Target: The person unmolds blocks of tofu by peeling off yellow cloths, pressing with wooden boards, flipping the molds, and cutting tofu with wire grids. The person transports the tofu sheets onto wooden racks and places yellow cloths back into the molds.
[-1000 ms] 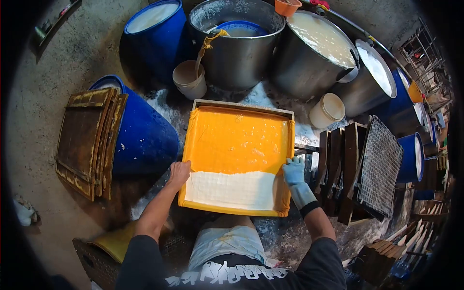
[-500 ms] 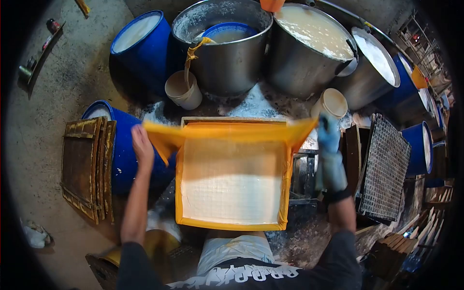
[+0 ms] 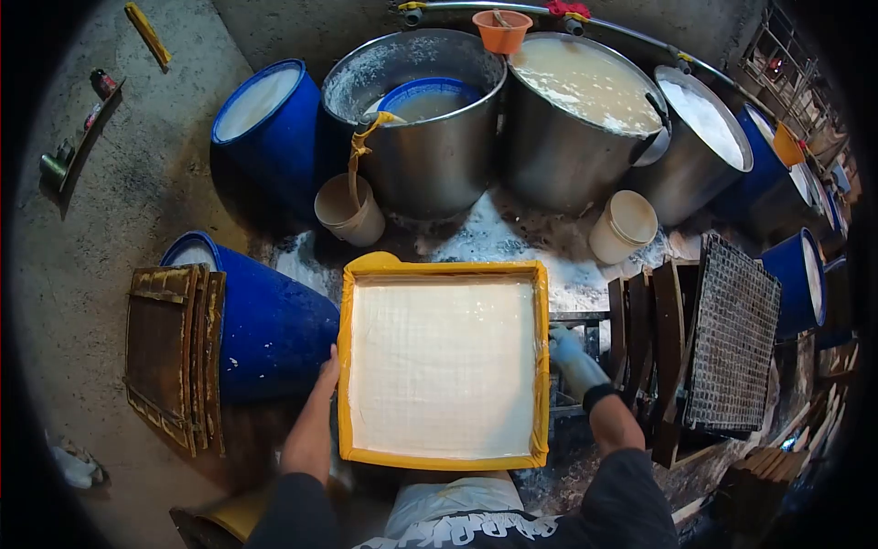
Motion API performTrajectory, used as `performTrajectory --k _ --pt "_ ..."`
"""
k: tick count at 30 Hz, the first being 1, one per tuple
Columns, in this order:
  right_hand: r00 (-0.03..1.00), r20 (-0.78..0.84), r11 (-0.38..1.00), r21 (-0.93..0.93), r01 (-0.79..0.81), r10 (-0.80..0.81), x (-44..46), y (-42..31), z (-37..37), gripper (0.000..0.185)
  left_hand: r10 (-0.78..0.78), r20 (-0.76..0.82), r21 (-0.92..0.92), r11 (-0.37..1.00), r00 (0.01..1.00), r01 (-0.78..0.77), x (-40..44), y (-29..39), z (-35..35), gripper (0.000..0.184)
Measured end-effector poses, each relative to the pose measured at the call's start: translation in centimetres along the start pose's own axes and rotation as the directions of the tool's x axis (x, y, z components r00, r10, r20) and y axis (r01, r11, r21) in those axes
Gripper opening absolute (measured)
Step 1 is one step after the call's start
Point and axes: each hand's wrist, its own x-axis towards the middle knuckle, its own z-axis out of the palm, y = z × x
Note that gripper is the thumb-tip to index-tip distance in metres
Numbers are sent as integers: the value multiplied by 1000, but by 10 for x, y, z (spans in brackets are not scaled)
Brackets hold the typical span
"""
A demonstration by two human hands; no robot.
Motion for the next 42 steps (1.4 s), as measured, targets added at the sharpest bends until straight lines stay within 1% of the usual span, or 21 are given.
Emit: performTrajectory --k 1,2,3,6,7,8,11,14,16,19,22,23,24,27,31,34,35,36,38,40,42 --pt "1000 8 1000 -3 -1 1 7 -5 -9 46 -52 88 -62 996 995 57 -5 -6 -14 85" --pt "963 -8 817 532 -225 271 10 -18 -28 49 -110 179 -117 984 978 132 -14 -17 -29 69" --pt "852 133 327 885 -332 506 0 -36 -44 54 157 218 -260 961 963 -98 -15 -15 -49 45" --pt "777 40 -162 984 80 629 -25 -42 -70 40 456 -45 -796 521 889 -308 -24 -7 -104 37" --pt "776 37 -158 984 80 630 -35 -18 -56 40 260 -226 -761 555 939 -337 -33 -9 -97 36" --pt "802 400 -316 907 -277 444 -46 16 -32 39 55 -401 -725 592 914 -353 -43 -9 -84 36" --pt "740 481 464 578 -671 471 -96 -18 -11 42 46 -170 -352 930 984 -105 -68 -52 -57 45" --pt "675 683 551 463 -694 278 -136 -17 -67 32 37 43 13 999 998 -37 -86 -113 -33 78" --pt "606 612 476 386 -790 508 -152 -65 -117 27 -344 4 408 858 939 313 -86 -139 -46 62" --pt "813 157 634 549 -544 561 -176 -12 -82 38 82 -88 -151 984 993 -94 -83 -172 -87 38" --pt "982 95 967 184 -178 163 -174 -42 -20 59 -184 -457 -640 748 870 -178 -53 -224 -157 28" --pt "1000 15 998 56 -2 1 -176 -12 27 51 -194 -447 -647 744 873 -166 -63 -230 -156 28" --pt "953 133 940 171 -294 274 -176 -33 27 39 -206 -413 -534 844 887 -53 -75 -230 -160 28" --pt "813 72 514 742 -431 578 -207 -27 -1 26 -34 -351 -226 973 936 -50 -107 -240 -172 33" --pt "599 -412 690 629 -357 686 -291 -17 -29 17 106 -196 -169 976 975 -140 -151 -260 -199 40" --pt "630 -137 643 232 -730 765 -314 -67 -8 17 45 -215 -278 955 975 -105 -173 -266 -225 47" --pt "723 -373 741 -123 -660 582 -315 -84 3 27 22 -330 -421 892 944 -168 -180 -259 -239 51" --pt "738 -359 817 331 -472 571 -292 -114 11 33 -20 -460 -539 801 888 -261 -189 -257 -263 57" --pt "660 -429 761 113 -638 617 -263 -172 10 37 -30 -695 -567 636 718 -522 -208 -232 -295 79" --pt "739 -537 904 122 -409 407 -229 -201 30 34 -9 -484 -803 402 875 -440 -204 -235 -327 82" --pt "811 -471 937 197 -288 348 -186 -250 46 33 -155 -651 -534 789 743 -303 -230 -193 -308 66"
